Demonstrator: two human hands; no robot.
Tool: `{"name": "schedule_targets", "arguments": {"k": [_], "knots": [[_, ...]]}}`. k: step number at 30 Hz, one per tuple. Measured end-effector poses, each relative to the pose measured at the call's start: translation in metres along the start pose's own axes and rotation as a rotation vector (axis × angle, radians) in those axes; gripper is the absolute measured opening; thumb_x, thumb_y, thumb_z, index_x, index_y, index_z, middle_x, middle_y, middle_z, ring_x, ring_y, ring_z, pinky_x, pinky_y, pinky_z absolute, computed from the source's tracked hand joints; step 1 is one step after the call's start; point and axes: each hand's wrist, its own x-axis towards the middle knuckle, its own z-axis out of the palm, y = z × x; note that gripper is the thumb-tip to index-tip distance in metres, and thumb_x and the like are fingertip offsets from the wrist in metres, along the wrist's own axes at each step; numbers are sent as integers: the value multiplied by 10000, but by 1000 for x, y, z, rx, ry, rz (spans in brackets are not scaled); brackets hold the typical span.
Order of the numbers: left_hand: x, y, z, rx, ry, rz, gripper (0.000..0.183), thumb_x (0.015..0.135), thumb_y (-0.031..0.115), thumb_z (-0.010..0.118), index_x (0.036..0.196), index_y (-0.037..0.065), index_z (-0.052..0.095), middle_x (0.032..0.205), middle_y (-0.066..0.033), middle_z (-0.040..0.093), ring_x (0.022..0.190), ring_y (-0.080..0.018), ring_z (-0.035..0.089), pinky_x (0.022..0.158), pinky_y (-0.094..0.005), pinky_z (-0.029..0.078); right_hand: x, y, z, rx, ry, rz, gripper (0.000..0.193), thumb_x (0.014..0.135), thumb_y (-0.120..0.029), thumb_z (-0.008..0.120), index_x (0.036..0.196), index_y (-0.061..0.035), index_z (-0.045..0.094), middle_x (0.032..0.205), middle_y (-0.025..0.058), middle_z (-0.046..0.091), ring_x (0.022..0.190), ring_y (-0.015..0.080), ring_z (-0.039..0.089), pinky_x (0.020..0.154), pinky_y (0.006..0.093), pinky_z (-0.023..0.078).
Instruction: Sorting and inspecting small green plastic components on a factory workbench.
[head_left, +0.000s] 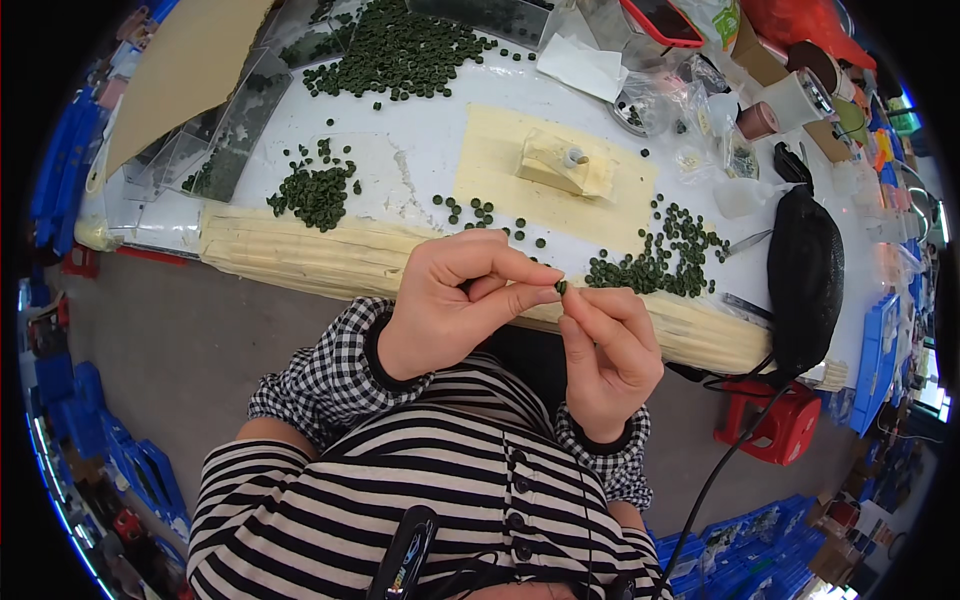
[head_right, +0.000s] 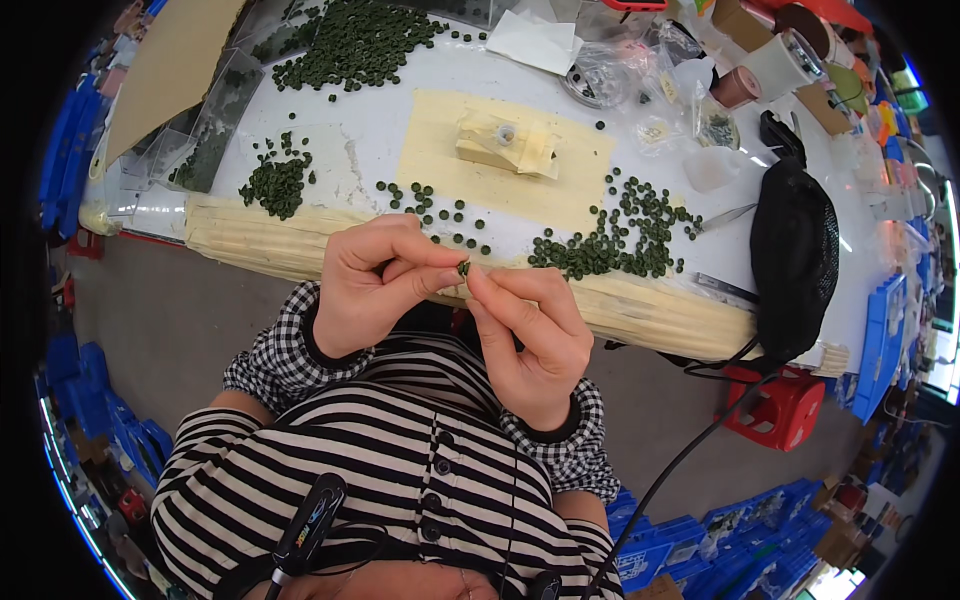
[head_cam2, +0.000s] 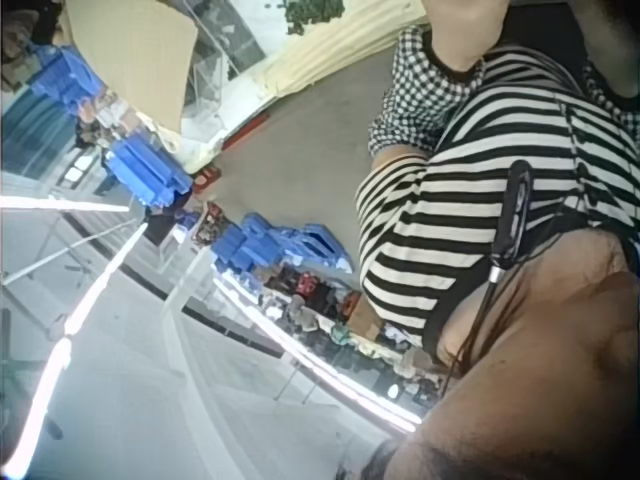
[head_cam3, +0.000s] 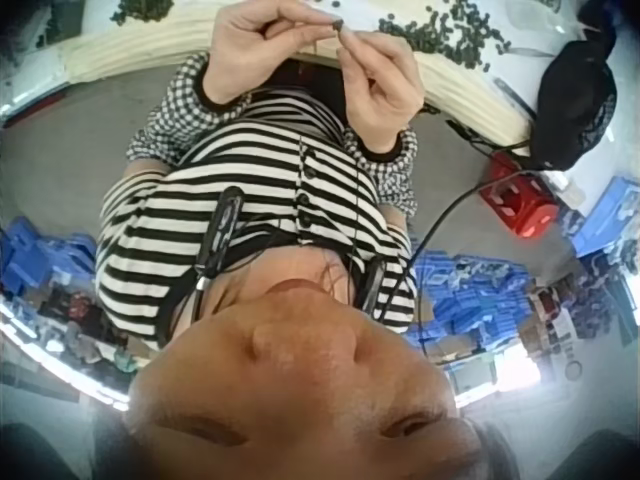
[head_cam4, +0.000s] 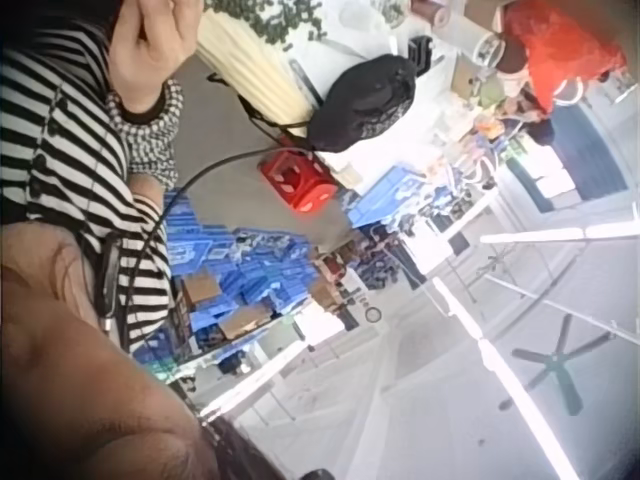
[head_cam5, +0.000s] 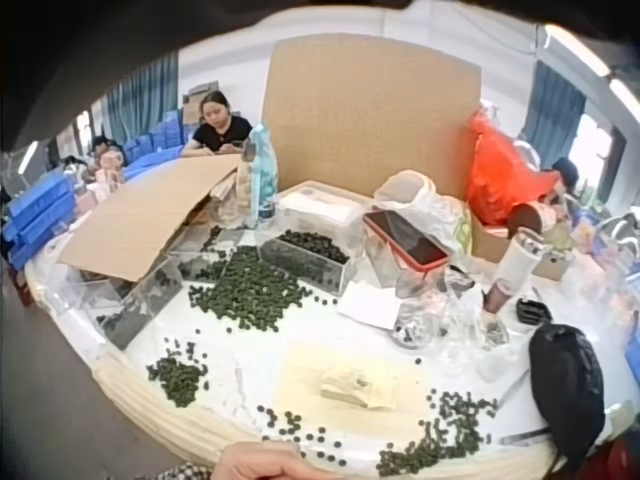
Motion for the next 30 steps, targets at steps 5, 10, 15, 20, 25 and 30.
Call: {"name": "schedule_targets", "arguments": {"k": [5, 10, 15, 20, 25, 30], "knots": [[1, -2, 1, 15, -10, 51, 156, 793, -26, 724, 934, 41, 726, 571, 61, 381, 553, -50, 347, 535, -222, 287, 0, 0, -2, 12, -6, 0, 301, 746, 98, 710, 1027, -7, 717, 894, 92, 647, 752, 186, 591, 662, 253, 466], [1, -5, 2, 45, -12, 74, 148, 792, -26, 729, 930, 30, 722, 575, 57, 388, 551, -51, 352, 536, -222, 288, -1, 2, -2, 6, 2, 19, 295, 754, 91, 711, 1033, -4, 714, 892, 89, 645, 748, 180, 588, 658, 246, 464], [1, -6, 1, 33, 5, 17, 154, 798, -16, 727, 947, 26, 723, 588, 55, 389, 555, -47, 347, 536, -220, 281, -3, 5, 1, 38, 7, 63, 291, 764, 86, 706, 1040, -4, 712, 900, 88, 640, 752, 171, 587, 665, 238, 467], [2, -8, -2, 88, -2, -55, 167, 795, -7, 727, 955, 37, 727, 586, 59, 367, 553, -49, 333, 535, -228, 279, -1, 11, 1, -2, -42, 91, 262, 785, 69, 693, 1036, -5, 711, 908, 93, 643, 772, 170, 596, 678, 242, 472], [5, -8, -22, 451, -104, -25, 144, 788, 11, 719, 929, 41, 720, 574, 1, 382, 521, -99, 355, 505, -262, 298, 0, 26, -9, -271, 87, 133, 197, 795, 47, 689, 985, -2, 709, 905, 93, 640, 813, 202, 592, 717, 276, 471], [3, -6, -24, 741, -152, 124, 114, 778, 15, 706, 889, 35, 689, 655, -66, 522, 543, -192, 506, 500, -305, 407, 6, 37, -23, -564, 131, 49, 161, 776, 27, 706, 929, -23, 705, 867, 75, 618, 832, 230, 543, 721, 315, 443]]}}
